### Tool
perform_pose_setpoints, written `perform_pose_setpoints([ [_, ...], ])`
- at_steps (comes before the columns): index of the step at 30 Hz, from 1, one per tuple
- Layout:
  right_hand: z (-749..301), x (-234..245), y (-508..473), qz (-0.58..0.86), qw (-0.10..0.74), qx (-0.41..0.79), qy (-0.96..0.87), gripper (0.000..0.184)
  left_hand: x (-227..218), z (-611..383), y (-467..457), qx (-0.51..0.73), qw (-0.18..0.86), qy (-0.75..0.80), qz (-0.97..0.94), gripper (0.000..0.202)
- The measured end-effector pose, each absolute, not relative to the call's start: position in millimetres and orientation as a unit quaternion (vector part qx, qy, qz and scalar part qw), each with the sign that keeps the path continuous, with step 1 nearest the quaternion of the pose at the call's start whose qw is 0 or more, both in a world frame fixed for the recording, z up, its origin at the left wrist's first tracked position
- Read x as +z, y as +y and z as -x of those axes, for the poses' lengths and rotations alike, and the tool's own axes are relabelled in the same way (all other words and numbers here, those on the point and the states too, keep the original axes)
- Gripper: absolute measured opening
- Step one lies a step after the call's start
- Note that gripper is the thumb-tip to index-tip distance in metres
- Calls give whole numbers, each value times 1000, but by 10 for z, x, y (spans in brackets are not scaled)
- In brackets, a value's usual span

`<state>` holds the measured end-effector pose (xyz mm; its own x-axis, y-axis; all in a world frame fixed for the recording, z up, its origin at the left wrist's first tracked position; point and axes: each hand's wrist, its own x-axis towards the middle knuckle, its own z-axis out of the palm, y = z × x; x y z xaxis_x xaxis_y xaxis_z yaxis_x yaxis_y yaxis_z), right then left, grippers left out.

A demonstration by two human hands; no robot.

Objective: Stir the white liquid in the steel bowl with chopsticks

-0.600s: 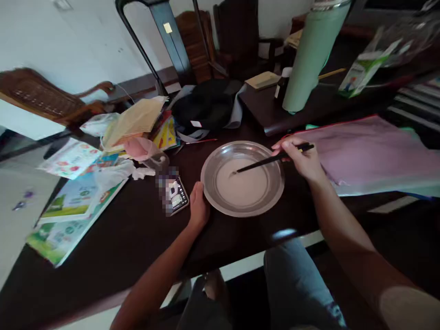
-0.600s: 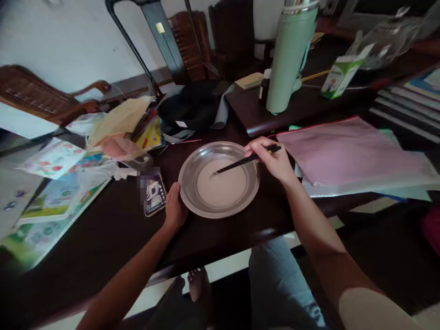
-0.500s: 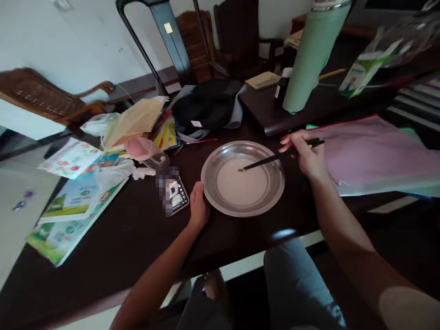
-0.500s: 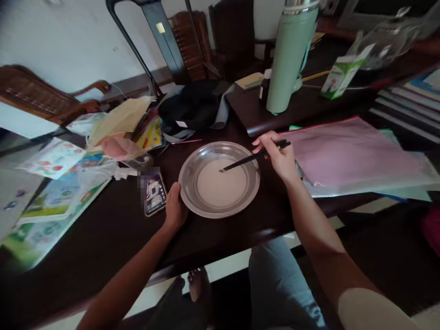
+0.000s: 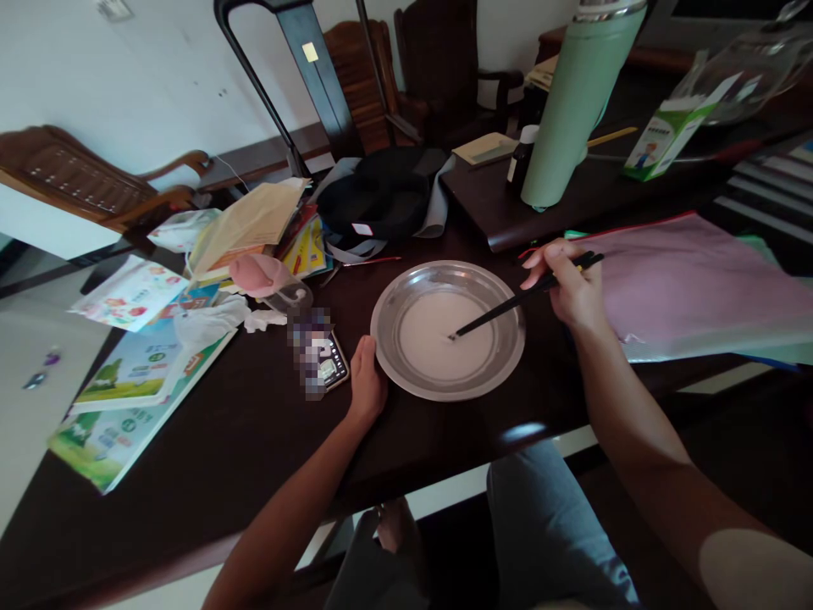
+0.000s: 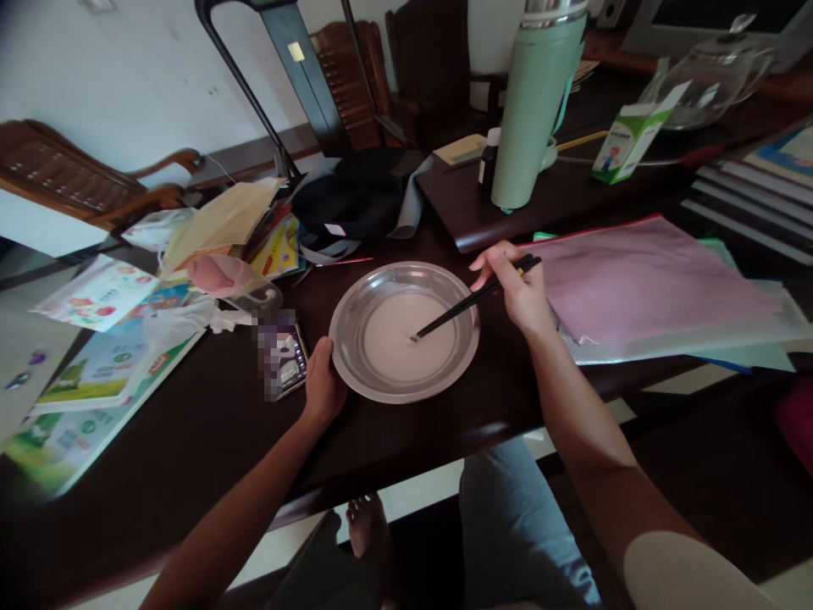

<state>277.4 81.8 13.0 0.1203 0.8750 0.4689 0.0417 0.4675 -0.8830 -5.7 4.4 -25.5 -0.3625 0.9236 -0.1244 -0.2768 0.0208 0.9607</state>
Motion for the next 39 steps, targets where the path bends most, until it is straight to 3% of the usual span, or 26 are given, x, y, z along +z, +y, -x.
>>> perform_pose_setpoints([
  [5, -2723, 160, 769, 382, 560, 354, -645, 26, -255, 61, 47, 629, 470, 535, -312, 38],
  [11, -2757, 117, 842, 407, 649, 289, -574, 35, -259, 72, 50, 621, 461, 540, -332, 35],
  [17, -2704, 149, 764, 385, 558, 358, -642, 28, -285, 70, 52, 626, 482, 529, -311, 36],
  [23, -2765, 122, 844, 397, 656, 294, -571, 33, -265, 60, 49, 630, 475, 525, -320, 38],
  [29, -2712, 153, 756, 389, 553, 375, -635, 28, -242, 56, 43, 623, 462, 537, -331, 37],
  [35, -2759, 144, 825, 420, 629, 286, -587, 37, -203, 34, 39, 619, 468, 545, -319, 38],
  [39, -2741, 152, 784, 393, 584, 353, -616, 31, -199, 39, 37, 619, 461, 548, -321, 38],
])
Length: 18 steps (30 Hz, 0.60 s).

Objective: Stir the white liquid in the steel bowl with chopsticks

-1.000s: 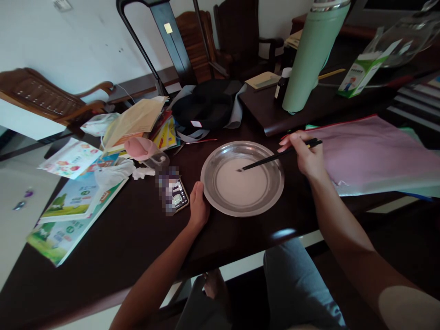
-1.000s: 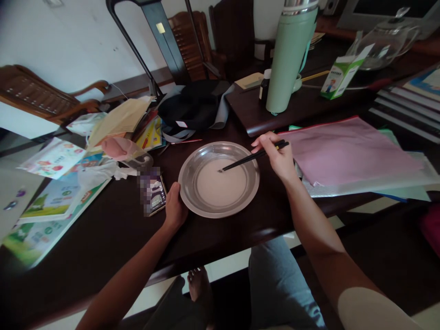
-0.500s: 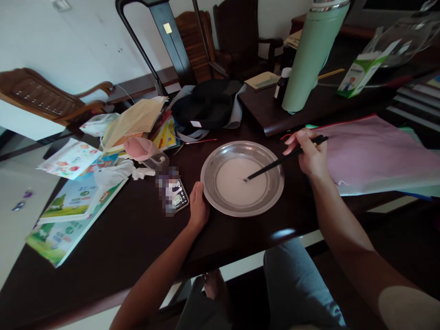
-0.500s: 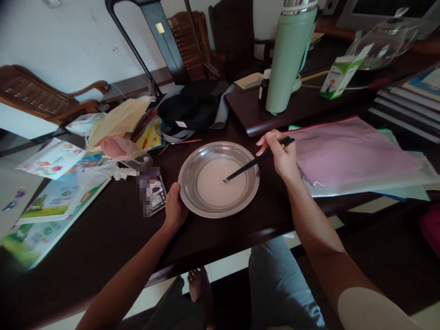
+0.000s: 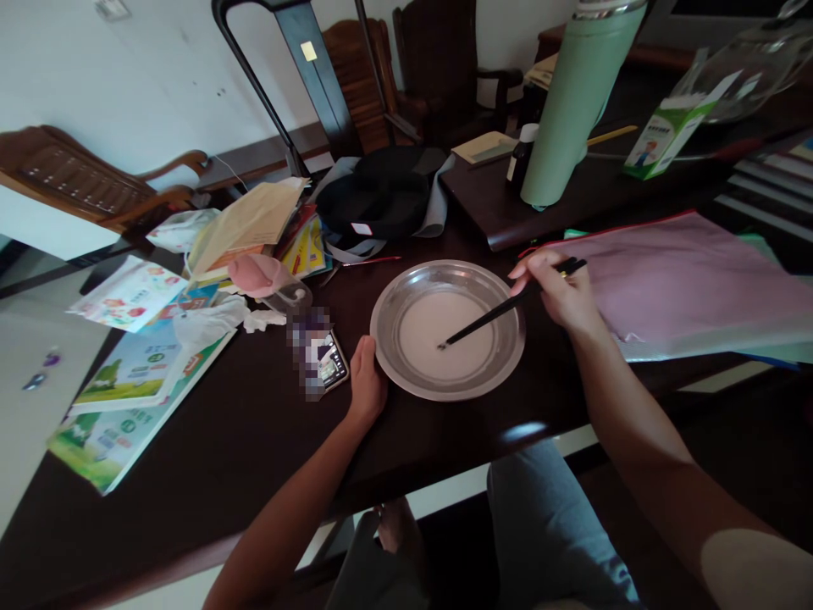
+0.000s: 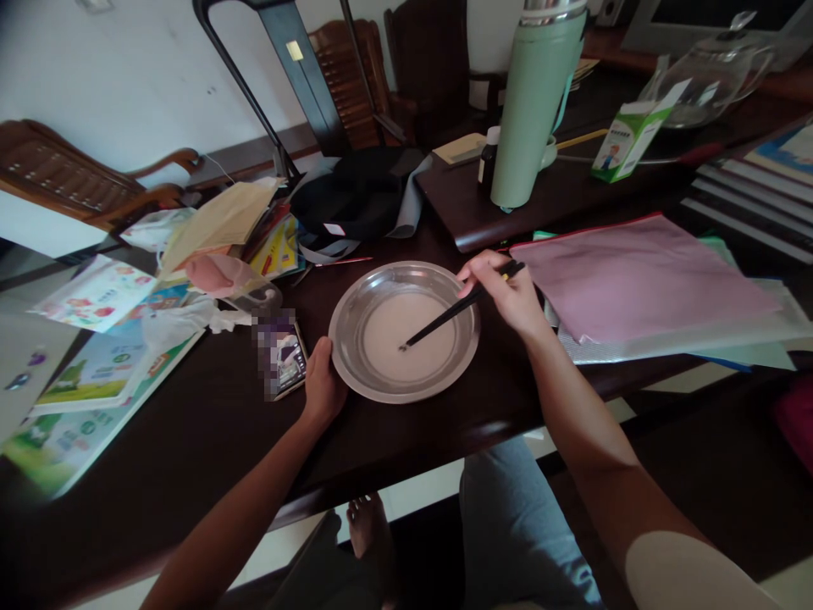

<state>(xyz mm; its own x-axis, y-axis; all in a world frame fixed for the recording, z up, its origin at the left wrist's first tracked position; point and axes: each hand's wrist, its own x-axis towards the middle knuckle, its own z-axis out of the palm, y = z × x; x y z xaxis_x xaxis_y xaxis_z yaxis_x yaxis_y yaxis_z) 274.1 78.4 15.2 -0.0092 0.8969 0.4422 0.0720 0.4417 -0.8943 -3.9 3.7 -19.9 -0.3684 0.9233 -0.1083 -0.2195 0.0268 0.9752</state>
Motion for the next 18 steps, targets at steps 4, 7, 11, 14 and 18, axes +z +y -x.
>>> perform_pose_setpoints([
  [4, -2717, 181, 750, 396, 553, 347, -646, 28, -227, 55, 39, 620, 455, 545, -334, 38],
  [7, -2748, 167, 803, 407, 620, 300, -600, 32, -248, 62, 40, 618, 461, 540, -337, 37],
  [11, -2751, 150, 809, 391, 623, 335, -589, 34, -260, 65, 38, 620, 460, 539, -337, 36],
  [14, -2717, 168, 756, 381, 555, 376, -637, 29, -261, 63, 39, 615, 467, 545, -327, 36],
  [18, -2734, 170, 782, 403, 586, 317, -627, 29, -260, 60, 47, 614, 469, 547, -322, 37],
])
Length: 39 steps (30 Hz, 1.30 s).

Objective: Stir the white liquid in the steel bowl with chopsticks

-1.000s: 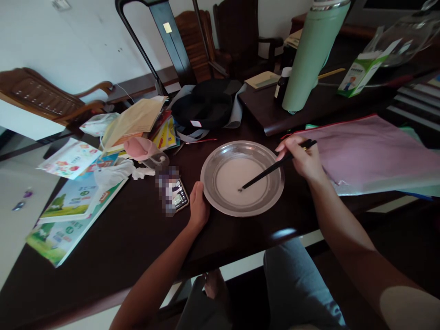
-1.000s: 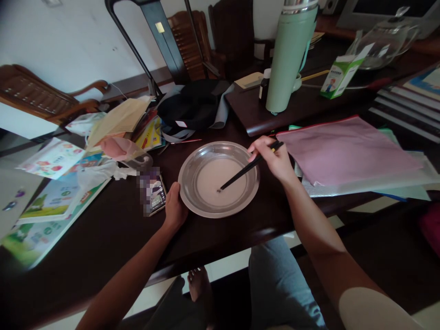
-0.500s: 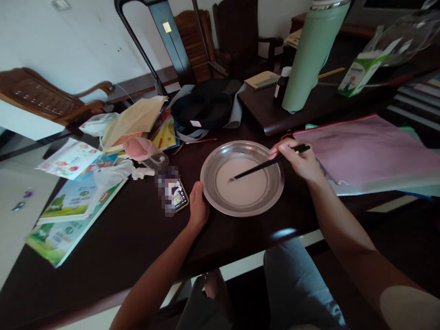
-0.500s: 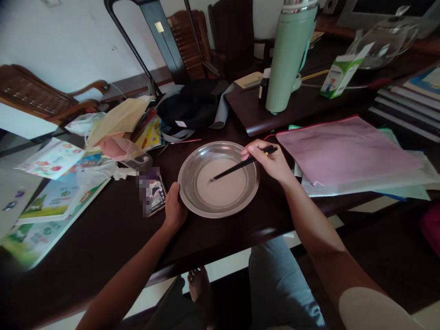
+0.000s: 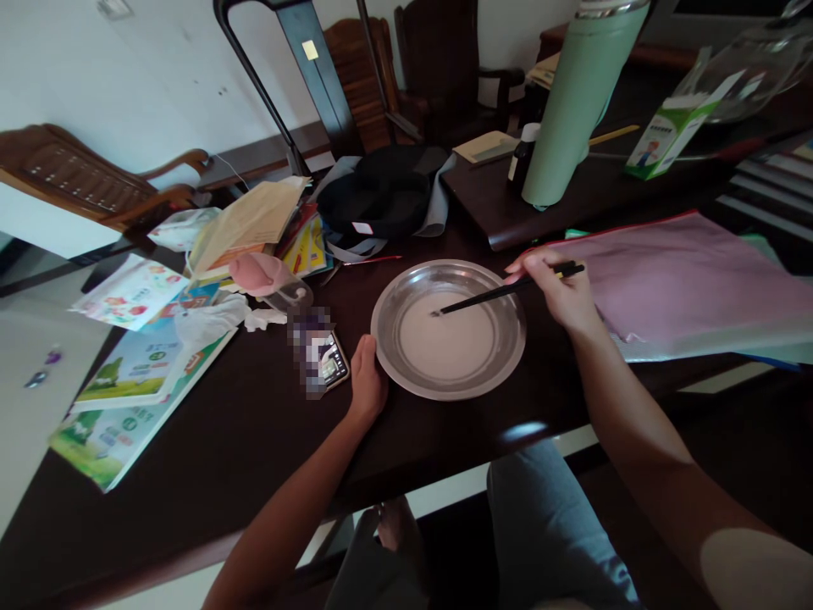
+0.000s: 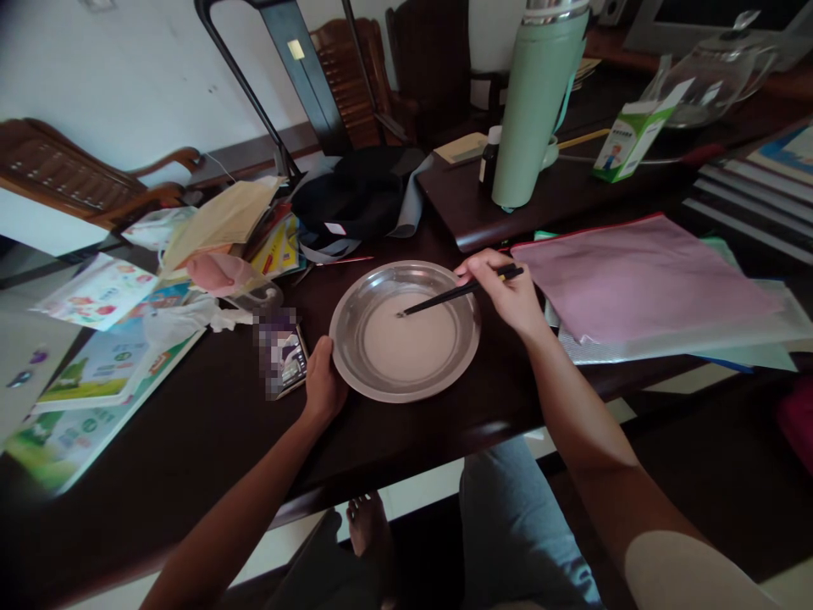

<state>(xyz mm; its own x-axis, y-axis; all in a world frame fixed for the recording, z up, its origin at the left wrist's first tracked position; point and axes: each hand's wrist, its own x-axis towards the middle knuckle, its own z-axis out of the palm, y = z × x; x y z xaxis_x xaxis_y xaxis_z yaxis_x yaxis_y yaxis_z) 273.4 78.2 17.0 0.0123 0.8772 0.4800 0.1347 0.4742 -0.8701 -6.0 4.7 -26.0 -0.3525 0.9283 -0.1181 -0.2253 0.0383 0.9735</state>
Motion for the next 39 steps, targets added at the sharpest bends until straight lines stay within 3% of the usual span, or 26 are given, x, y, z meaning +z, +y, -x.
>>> perform_pose_setpoints([
  [4, -2764, 141, 830, 407, 635, 299, -584, 34, -249, 57, 51, 618, 468, 547, -316, 37],
  [10, -2710, 175, 750, 385, 547, 356, -653, 27, -222, 44, 41, 626, 475, 537, -307, 38],
  [16, -2760, 150, 816, 408, 629, 301, -589, 35, -250, 58, 44, 627, 473, 534, -313, 36],
  [22, -2719, 177, 755, 391, 549, 356, -647, 29, -206, 44, 39, 622, 471, 545, -308, 38],
  [28, -2764, 147, 823, 414, 627, 291, -592, 35, -204, 38, 38, 624, 469, 537, -320, 38],
  [34, -2718, 181, 750, 384, 552, 352, -651, 25, -318, 83, 50, 626, 476, 527, -322, 36],
  [39, -2757, 145, 825, 400, 637, 284, -595, 29, -315, 85, 48, 628, 469, 525, -330, 36],
])
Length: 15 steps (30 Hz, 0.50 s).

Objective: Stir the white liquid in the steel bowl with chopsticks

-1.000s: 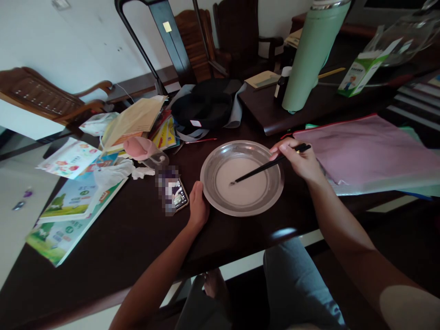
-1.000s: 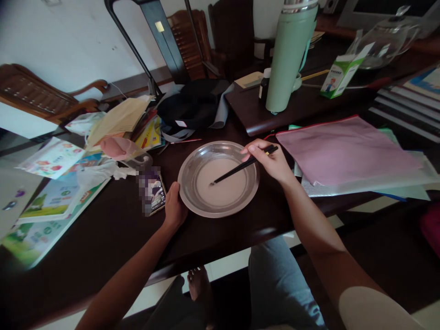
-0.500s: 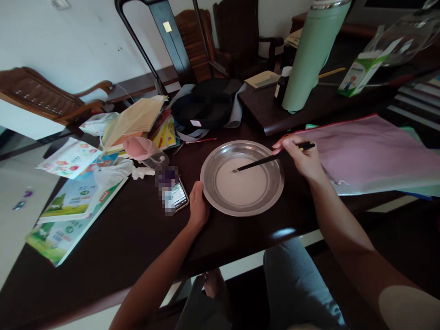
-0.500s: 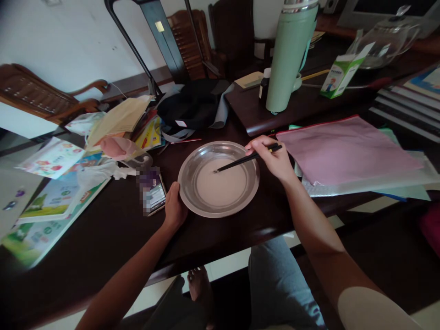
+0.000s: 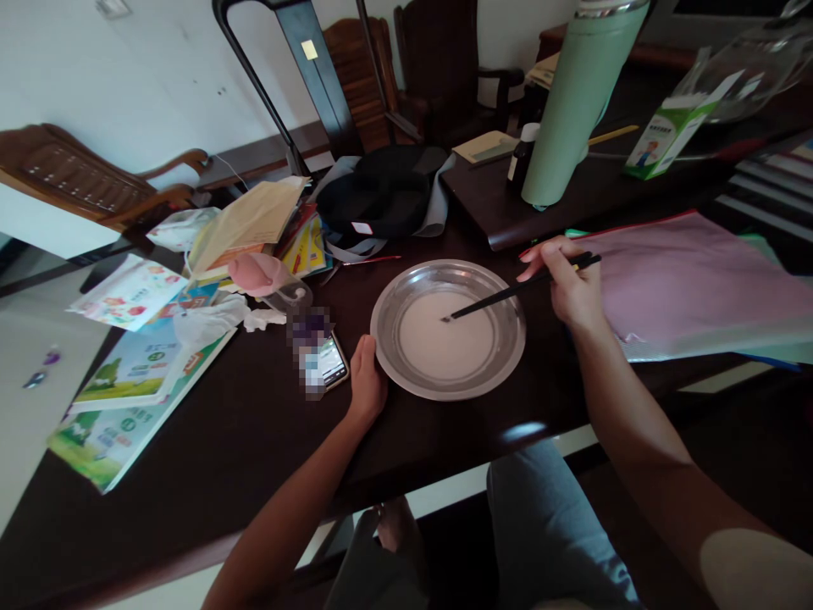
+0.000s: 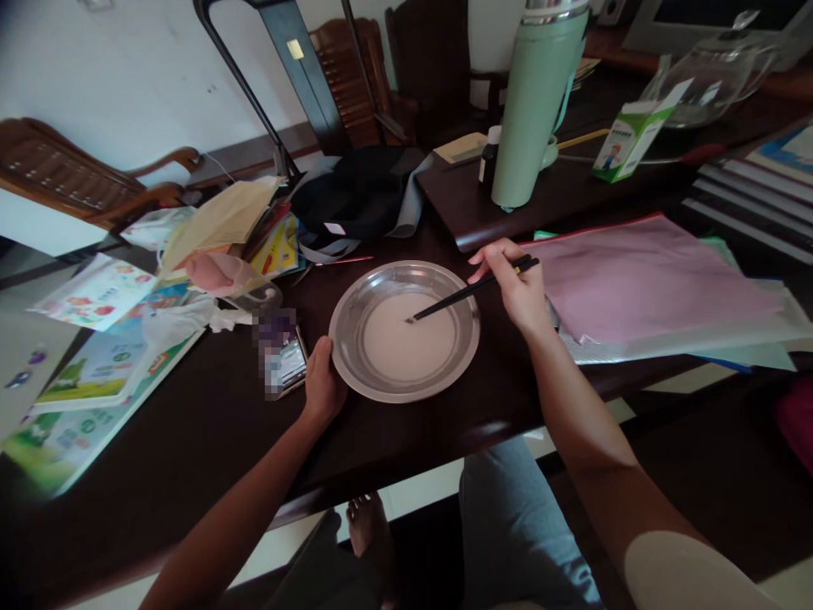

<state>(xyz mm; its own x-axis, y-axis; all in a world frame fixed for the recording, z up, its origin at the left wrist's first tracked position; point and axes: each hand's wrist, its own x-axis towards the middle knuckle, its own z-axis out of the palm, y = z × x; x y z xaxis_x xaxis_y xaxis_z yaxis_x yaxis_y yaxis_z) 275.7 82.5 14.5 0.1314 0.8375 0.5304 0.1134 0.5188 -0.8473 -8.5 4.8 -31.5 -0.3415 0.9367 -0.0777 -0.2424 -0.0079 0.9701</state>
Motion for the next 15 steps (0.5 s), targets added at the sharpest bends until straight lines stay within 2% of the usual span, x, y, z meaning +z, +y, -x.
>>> perform_pose_setpoints([
  [2, -2757, 129, 828, 389, 638, 306, -590, 29, -289, 71, 44, 630, 474, 524, -323, 36],
  [7, -2711, 167, 746, 378, 552, 369, -645, 25, -278, 63, 42, 636, 494, 513, -298, 40],
  [12, -2758, 157, 818, 411, 627, 288, -595, 32, -278, 60, 42, 637, 491, 508, -308, 39],
  [15, -2764, 133, 835, 397, 640, 306, -583, 34, -256, 44, 41, 635, 482, 519, -309, 39],
])
